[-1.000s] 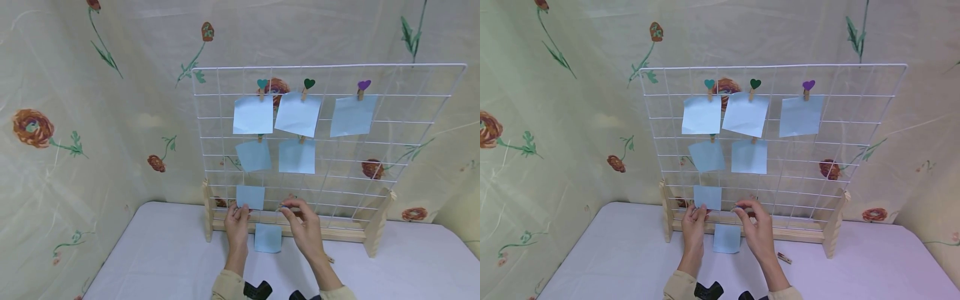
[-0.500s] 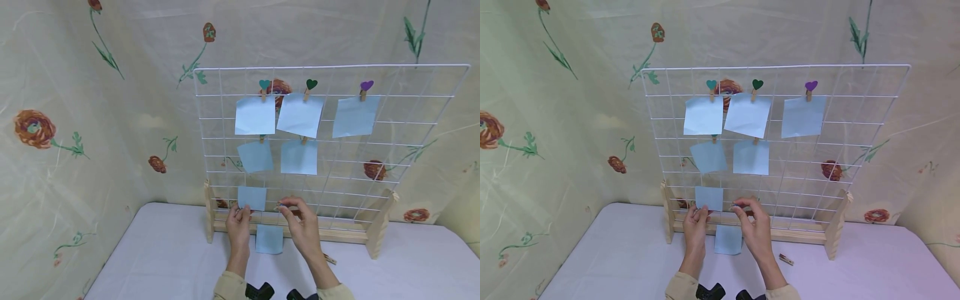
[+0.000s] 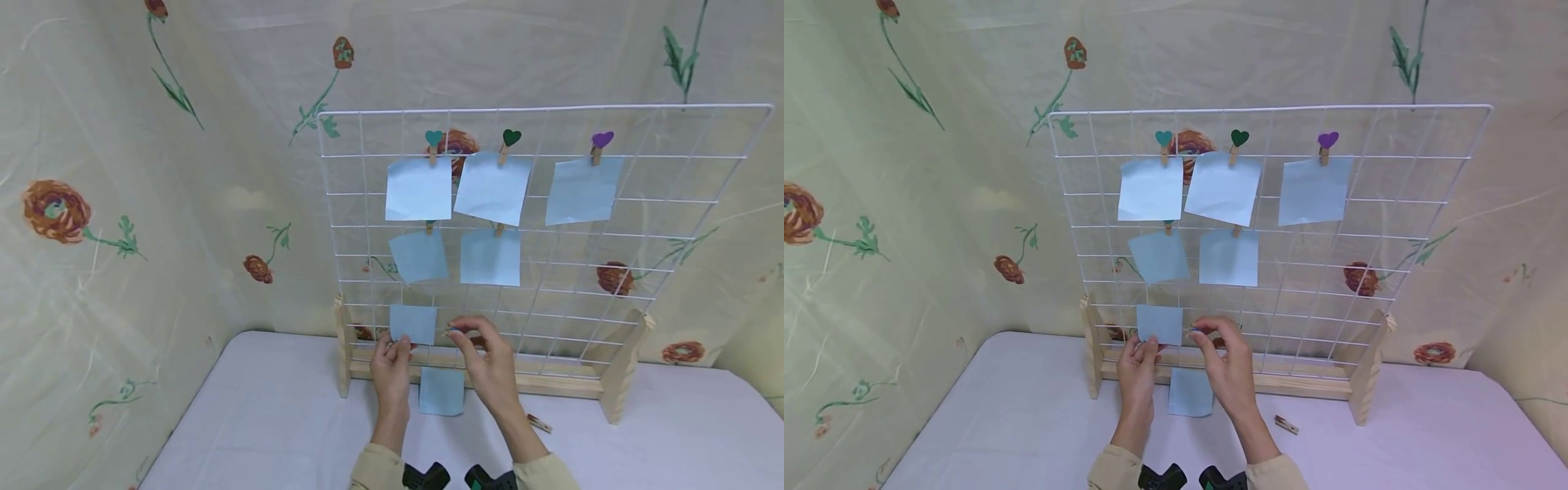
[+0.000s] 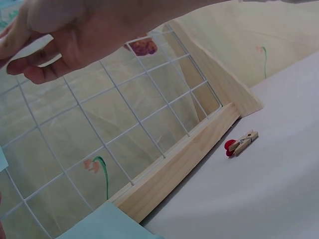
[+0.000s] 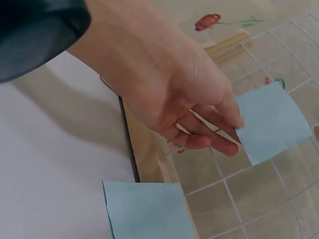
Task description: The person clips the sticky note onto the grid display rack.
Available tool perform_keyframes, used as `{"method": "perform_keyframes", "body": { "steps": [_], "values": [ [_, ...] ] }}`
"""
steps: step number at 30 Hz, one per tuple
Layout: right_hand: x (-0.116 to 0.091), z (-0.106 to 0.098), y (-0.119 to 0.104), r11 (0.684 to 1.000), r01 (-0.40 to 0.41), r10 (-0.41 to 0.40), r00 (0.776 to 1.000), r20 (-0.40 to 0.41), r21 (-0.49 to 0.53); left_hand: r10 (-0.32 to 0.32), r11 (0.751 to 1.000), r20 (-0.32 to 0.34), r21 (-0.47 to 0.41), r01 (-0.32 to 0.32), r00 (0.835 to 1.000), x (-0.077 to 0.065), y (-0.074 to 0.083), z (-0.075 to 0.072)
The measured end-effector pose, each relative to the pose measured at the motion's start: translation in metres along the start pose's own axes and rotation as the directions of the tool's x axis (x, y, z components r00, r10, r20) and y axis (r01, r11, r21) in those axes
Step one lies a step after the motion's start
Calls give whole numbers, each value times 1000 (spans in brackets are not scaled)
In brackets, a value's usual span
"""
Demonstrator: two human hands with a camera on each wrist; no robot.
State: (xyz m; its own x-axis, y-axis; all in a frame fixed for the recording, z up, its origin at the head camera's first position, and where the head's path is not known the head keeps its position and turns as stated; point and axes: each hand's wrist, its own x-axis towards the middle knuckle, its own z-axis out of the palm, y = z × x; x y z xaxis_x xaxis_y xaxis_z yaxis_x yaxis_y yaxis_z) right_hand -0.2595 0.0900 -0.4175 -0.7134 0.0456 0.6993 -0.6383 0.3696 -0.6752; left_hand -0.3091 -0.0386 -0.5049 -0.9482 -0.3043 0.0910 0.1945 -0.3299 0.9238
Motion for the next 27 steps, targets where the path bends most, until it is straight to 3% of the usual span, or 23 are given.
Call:
{"method": "perform_keyframes", "body": {
  "steps": [27],
  "values": [
    [12, 13, -4, 1000, 9, -10, 999, -33, -30, 5, 1000, -10, 2, -5, 1000, 1, -2, 1]
  ]
}}
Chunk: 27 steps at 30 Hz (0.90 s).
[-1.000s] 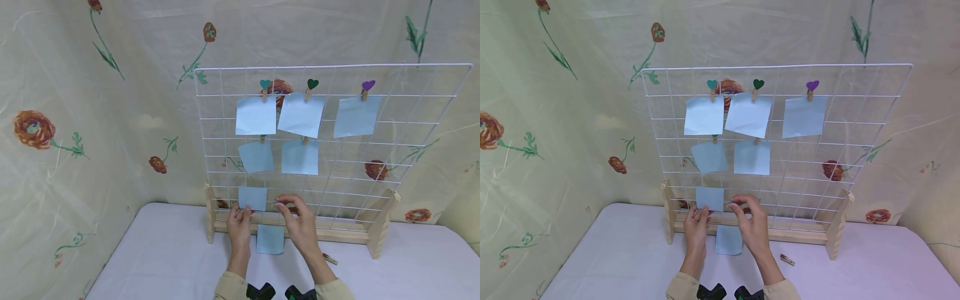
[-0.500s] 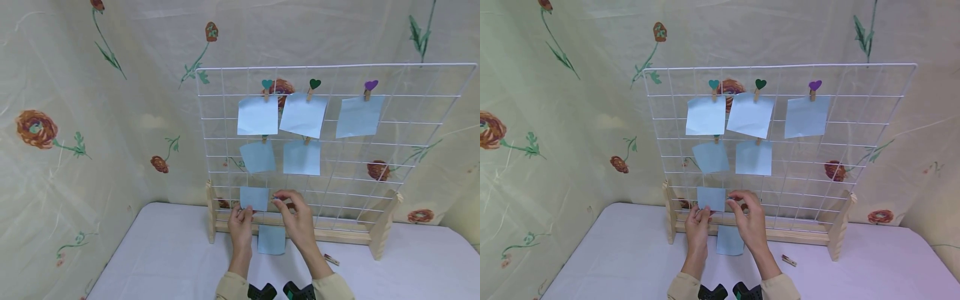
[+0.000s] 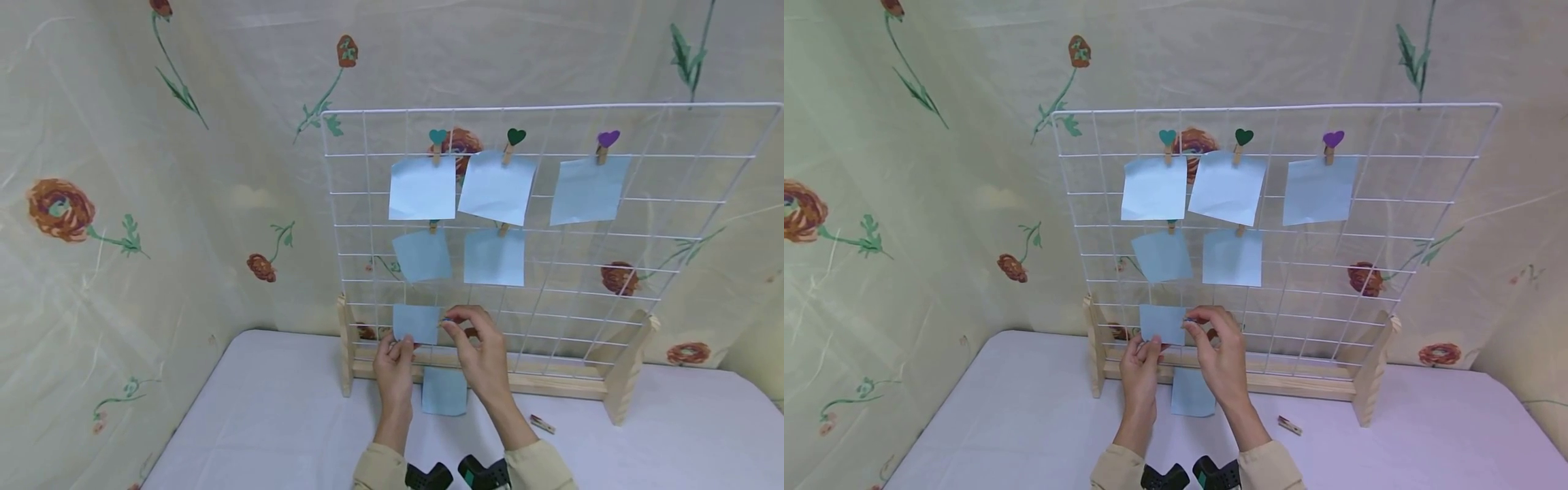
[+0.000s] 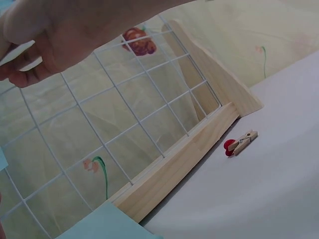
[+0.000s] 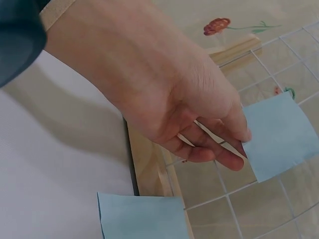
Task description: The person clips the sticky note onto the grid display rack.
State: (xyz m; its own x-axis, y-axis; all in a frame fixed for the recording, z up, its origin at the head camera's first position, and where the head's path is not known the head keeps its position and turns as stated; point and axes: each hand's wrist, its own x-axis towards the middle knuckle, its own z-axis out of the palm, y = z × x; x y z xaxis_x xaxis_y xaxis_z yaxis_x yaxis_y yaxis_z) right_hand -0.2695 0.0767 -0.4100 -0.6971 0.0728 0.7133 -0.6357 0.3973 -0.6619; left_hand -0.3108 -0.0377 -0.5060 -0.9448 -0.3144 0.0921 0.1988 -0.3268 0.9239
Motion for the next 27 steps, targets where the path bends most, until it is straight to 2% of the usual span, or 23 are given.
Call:
{"method": "perform_keyframes", "body": {
  "steps": [11, 18, 27],
  "values": [
    [5, 3, -1, 1000, 17, -17, 1000, 13, 11, 5, 1000, 11, -26, -5, 1000, 2, -2, -1],
    [6, 6, 0, 998, 62, -62, 998, -12, -10, -24, 1000, 5, -10, 24, 1000, 2, -3, -1],
    [10, 11, -1, 997, 78, -78, 997, -13, -2, -10, 1000, -1, -7, 10, 1000, 3, -2, -2]
  ]
}}
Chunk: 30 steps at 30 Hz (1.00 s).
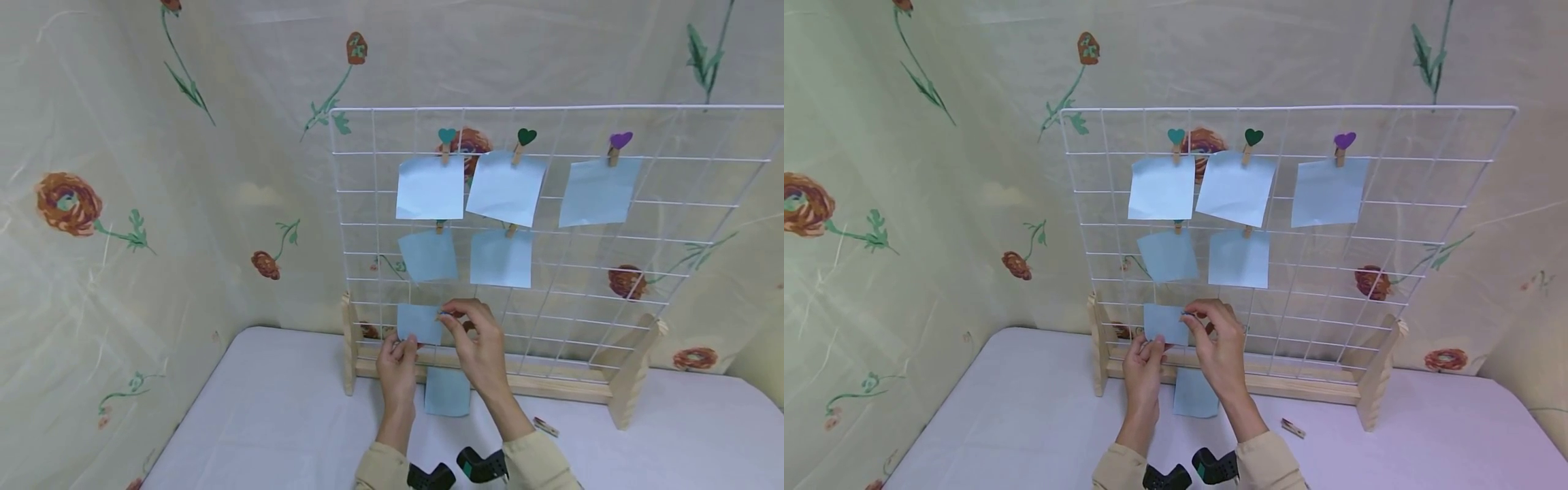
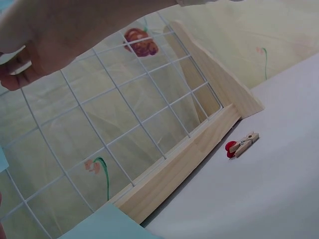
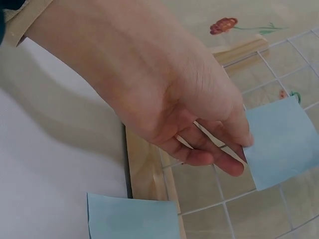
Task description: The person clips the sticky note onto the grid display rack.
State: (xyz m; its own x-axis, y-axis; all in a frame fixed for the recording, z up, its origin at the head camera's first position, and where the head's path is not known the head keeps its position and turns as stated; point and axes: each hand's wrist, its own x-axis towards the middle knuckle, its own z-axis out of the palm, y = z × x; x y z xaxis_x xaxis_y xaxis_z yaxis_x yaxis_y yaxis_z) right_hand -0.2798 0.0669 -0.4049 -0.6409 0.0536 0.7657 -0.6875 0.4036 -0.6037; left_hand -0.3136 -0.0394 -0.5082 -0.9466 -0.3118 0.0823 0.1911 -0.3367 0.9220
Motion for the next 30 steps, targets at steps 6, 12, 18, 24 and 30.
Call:
{"method": "perform_keyframes", "body": {
  "steps": [6, 12, 18, 24, 30],
  "values": [
    [1, 3, -1, 999, 39, -39, 999, 17, 0, -15, 1000, -2, 23, 15, 1000, -1, 0, -1],
    [3, 5, -3, 998, 62, -62, 998, 15, -9, -9, 1000, 3, 25, 9, 1000, -1, 1, -2],
    [5, 9, 8, 996, 83, -82, 996, 20, -22, 15, 1000, 9, 20, -15, 1000, -3, 2, -2],
    [4, 15, 33, 994, 102, -101, 995, 20, -30, 26, 1000, 12, 11, -26, 1000, -3, 1, -1],
    [6, 17, 38, 990, 136, -136, 991, 6, -44, 4, 1000, 11, 18, -4, 1000, -2, 3, -1]
  ]
}}
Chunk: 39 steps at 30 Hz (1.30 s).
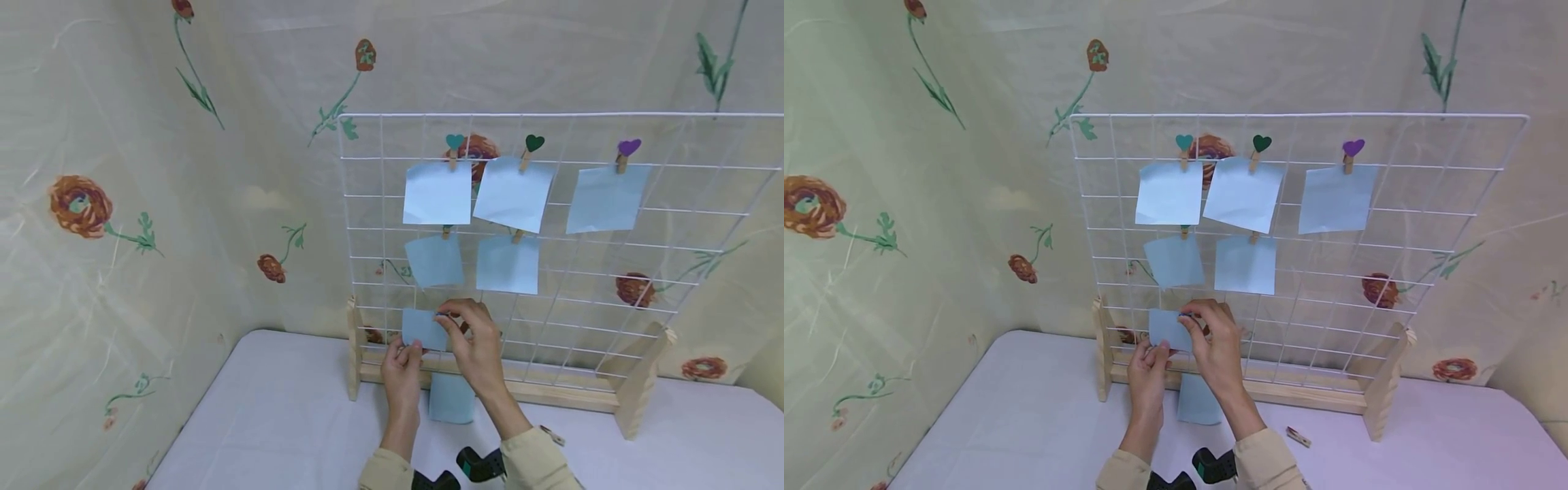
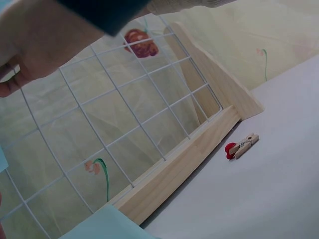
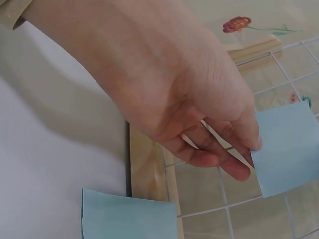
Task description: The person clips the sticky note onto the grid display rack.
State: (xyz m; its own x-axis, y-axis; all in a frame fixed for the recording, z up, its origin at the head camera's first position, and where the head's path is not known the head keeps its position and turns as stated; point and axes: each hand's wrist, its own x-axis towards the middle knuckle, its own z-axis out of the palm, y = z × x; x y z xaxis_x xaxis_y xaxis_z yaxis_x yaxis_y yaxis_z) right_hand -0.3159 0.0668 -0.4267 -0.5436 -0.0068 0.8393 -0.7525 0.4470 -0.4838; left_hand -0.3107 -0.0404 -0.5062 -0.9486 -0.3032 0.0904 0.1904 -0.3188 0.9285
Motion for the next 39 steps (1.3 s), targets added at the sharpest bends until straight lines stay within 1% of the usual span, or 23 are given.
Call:
{"method": "perform_keyframes", "body": {
  "steps": [6, 13, 14, 18, 20, 21, 26, 29, 33, 39],
  "values": [
    [2, 0, 0, 1000, 3, -3, 1000, 6, -3, 9, 1000, 6, -8, -9, 1000, 0, 0, 0],
    [1, 0, 0, 1000, -9, 10, 1000, 17, -23, 10, 1000, -5, 8, -10, 1000, 0, -1, 0],
    [2, 0, -4, 1000, -6, 7, 1000, 16, -27, 14, 1000, -6, 4, -14, 1000, 0, -1, 0],
    [2, 0, -4, 1000, -11, 12, 1000, 24, -26, 22, 1000, 1, -12, -22, 1000, 1, -2, 0],
    [2, 0, -4, 999, -19, 20, 999, 29, -32, 14, 1000, 3, -17, -14, 1000, 1, -2, 0],
    [1, 0, 0, 999, -17, 18, 999, 32, -35, 11, 1000, 3, -17, -11, 1000, 1, -3, 0],
    [2, 1, 1, 999, 11, -9, 999, 33, -50, 9, 1000, -1, -3, -9, 1000, 1, -3, 0],
    [3, 2, 0, 997, 41, -38, 998, 45, -68, 21, 1000, 3, 2, -21, 1000, 1, -3, 0],
    [3, 2, -1, 994, 70, -65, 996, 63, -87, 54, 998, 10, 10, -54, 998, 1, -3, -1],
    [5, 3, -1, 993, 59, -52, 996, 65, -98, 55, 998, 10, 17, -55, 998, 1, -2, -1]
  ]
}}
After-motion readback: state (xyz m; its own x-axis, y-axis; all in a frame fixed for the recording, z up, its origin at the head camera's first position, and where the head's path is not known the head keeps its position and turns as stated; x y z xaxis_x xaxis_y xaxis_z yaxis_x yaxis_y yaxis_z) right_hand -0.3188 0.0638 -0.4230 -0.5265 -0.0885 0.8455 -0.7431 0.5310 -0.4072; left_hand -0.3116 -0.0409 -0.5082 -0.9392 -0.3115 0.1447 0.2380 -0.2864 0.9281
